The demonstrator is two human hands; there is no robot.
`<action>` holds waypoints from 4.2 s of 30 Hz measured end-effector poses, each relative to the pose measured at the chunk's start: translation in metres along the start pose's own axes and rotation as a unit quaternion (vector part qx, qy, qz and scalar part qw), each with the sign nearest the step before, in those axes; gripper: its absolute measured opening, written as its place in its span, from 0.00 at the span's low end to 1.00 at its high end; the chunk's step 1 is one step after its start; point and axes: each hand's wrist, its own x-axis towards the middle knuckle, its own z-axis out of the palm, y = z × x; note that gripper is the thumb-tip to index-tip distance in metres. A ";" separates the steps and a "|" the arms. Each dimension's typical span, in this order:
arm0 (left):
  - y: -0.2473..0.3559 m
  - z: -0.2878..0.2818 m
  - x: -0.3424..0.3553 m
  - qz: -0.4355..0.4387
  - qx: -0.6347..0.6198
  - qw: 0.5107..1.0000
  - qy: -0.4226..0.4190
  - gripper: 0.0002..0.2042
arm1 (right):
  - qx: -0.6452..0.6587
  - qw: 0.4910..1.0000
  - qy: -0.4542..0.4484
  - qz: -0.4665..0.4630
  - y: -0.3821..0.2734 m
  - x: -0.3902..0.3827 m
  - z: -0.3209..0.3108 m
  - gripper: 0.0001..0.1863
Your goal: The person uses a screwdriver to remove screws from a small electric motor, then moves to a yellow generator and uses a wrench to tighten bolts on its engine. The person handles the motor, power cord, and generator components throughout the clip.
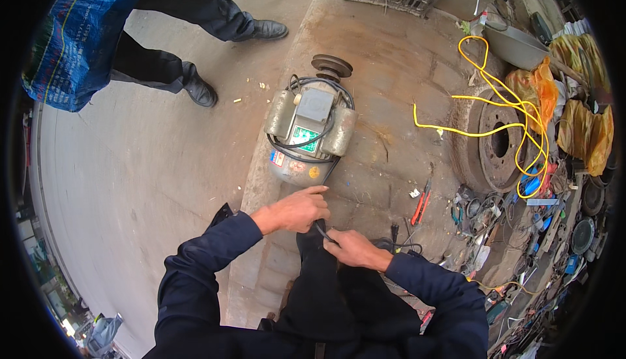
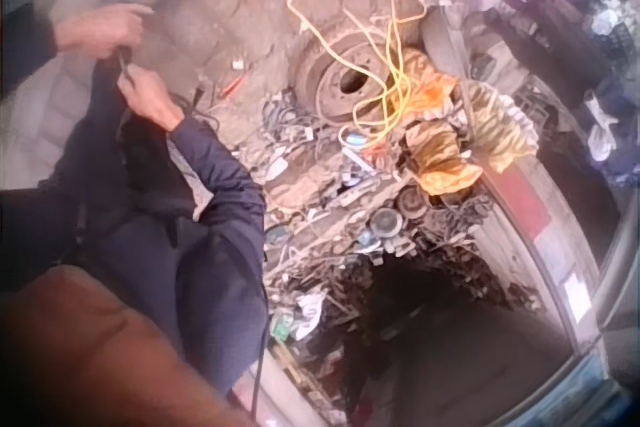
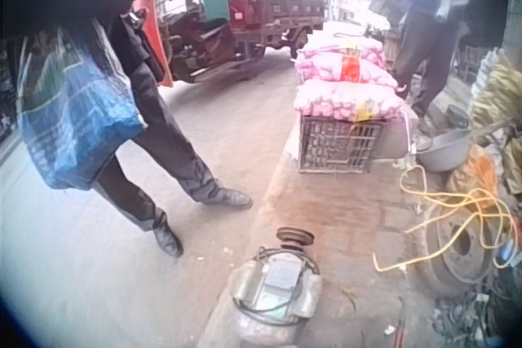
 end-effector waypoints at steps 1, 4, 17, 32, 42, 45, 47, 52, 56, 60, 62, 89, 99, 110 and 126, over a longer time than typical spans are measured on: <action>-0.004 0.001 -0.016 -0.003 -0.071 0.993 0.098 0.16 | -0.014 0.999 -0.038 0.005 -0.006 -0.015 -0.018 0.16; -0.016 0.005 -0.061 -0.081 -0.268 0.909 0.308 0.05 | -0.128 0.992 0.012 -0.001 -0.020 -0.050 -0.102 0.16; -0.115 -0.013 -0.048 -0.232 -0.612 0.411 0.635 0.10 | -0.218 0.850 0.479 -0.022 -0.094 0.156 -0.302 0.22; -0.183 -0.024 -0.016 -0.328 -0.541 0.517 0.576 0.11 | -0.222 0.889 0.387 0.098 0.043 0.113 -0.169 0.18; -0.048 0.009 -0.017 -0.288 -0.086 0.680 0.668 0.12 | -0.318 0.933 0.169 0.013 0.046 0.081 -0.032 0.13; -0.001 0.003 -0.022 -0.123 0.009 0.912 0.391 0.30 | -0.219 0.970 0.104 0.034 0.011 0.076 -0.014 0.17; 0.016 0.001 -0.023 -0.087 0.001 0.942 0.325 0.32 | -0.195 0.979 0.052 0.032 -0.013 0.076 -0.014 0.18; 0.004 -0.005 -0.033 -0.093 -0.136 0.931 0.327 0.31 | -0.077 0.995 0.059 -0.015 -0.071 0.096 -0.046 0.18; -0.023 -0.015 -0.043 -0.127 -0.290 0.860 0.400 0.19 | 0.188 0.977 -0.058 0.086 -0.095 0.121 -0.097 0.24; -0.036 -0.032 -0.029 -0.246 -0.449 0.720 0.470 0.14 | 0.107 0.979 0.171 -0.026 -0.091 0.140 -0.113 0.18; -0.038 -0.042 -0.019 -0.309 -0.370 0.724 0.493 0.17 | 0.044 0.968 0.243 -0.039 -0.083 0.144 -0.114 0.17; -0.042 -0.069 0.022 -0.436 -0.045 0.717 0.542 0.10 | -0.072 0.934 0.323 -0.137 -0.052 0.116 -0.096 0.10; -0.035 -0.056 0.010 -0.400 -0.061 0.726 0.556 0.09 | -0.010 0.937 0.325 -0.129 -0.045 0.108 -0.102 0.10; -0.022 -0.050 0.008 -0.373 0.008 0.776 0.509 0.22 | 0.000 0.945 0.313 -0.095 -0.026 0.078 -0.104 0.12; 0.184 -0.075 0.078 0.043 0.050 0.927 0.370 0.27 | 0.762 0.613 0.178 -0.114 -0.084 -0.081 -0.074 0.31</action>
